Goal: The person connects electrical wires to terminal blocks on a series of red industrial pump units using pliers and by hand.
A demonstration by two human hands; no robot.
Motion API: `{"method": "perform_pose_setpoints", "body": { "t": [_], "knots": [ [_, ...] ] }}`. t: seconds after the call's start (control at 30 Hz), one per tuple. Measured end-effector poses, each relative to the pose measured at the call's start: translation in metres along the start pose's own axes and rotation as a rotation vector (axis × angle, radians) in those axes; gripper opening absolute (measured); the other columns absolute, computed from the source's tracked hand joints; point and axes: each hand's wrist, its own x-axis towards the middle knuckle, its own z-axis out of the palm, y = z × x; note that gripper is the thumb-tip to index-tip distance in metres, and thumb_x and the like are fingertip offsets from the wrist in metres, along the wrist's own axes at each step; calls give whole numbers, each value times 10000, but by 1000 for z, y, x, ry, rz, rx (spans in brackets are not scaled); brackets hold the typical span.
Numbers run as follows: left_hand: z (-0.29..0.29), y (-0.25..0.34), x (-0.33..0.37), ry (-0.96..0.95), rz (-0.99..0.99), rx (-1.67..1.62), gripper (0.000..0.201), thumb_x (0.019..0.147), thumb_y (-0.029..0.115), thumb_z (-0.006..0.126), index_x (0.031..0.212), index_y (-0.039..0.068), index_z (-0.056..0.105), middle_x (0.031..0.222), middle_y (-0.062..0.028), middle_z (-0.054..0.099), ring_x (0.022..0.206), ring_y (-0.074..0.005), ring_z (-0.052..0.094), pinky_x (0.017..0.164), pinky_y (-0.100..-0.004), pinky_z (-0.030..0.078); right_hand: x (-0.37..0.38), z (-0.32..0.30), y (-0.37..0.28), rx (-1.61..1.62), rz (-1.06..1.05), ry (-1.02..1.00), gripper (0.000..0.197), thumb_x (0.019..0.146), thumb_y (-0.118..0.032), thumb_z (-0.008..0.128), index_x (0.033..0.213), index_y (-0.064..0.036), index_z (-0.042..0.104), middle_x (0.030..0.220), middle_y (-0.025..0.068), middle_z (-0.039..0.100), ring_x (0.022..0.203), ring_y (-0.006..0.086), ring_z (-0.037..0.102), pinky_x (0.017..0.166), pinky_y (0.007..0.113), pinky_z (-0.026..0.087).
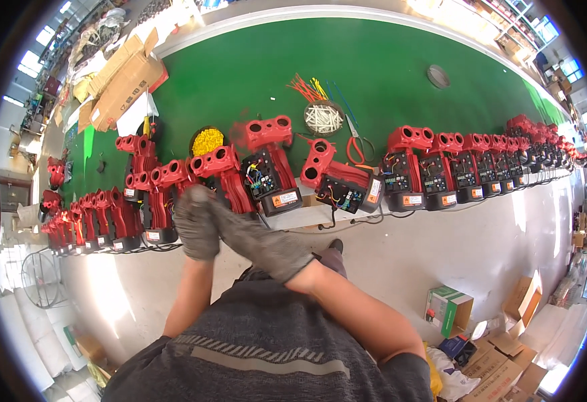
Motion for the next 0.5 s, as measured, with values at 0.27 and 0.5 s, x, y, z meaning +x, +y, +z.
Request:
{"method": "perform_pose_setpoints", "body": {
  "t": [0.27, 0.5],
  "knots": [
    [-57, 16, 24, -156, -126, -425, 319, 962, 401, 662, 958, 85, 624, 764, -21, 624, 589, -117, 560, 549, -280, 472, -49, -75, 66, -738, 394, 35, 295, 799, -94, 752, 1083, -77, 673, 1075, 115, 575, 1047, 335, 565, 848, 442, 510],
    [20, -39, -61, -741, -328, -214, 342, 987, 346, 596, 1042, 12, 644, 905, -74, 651, 837, -148, 644, 733, -304, 516, -55, -66, 156, -972, 251, -142, 287, 773, -175, 770, 1040, -121, 679, 1064, 92, 535, 1019, 307, 526, 831, 455, 437]
  ]
}}
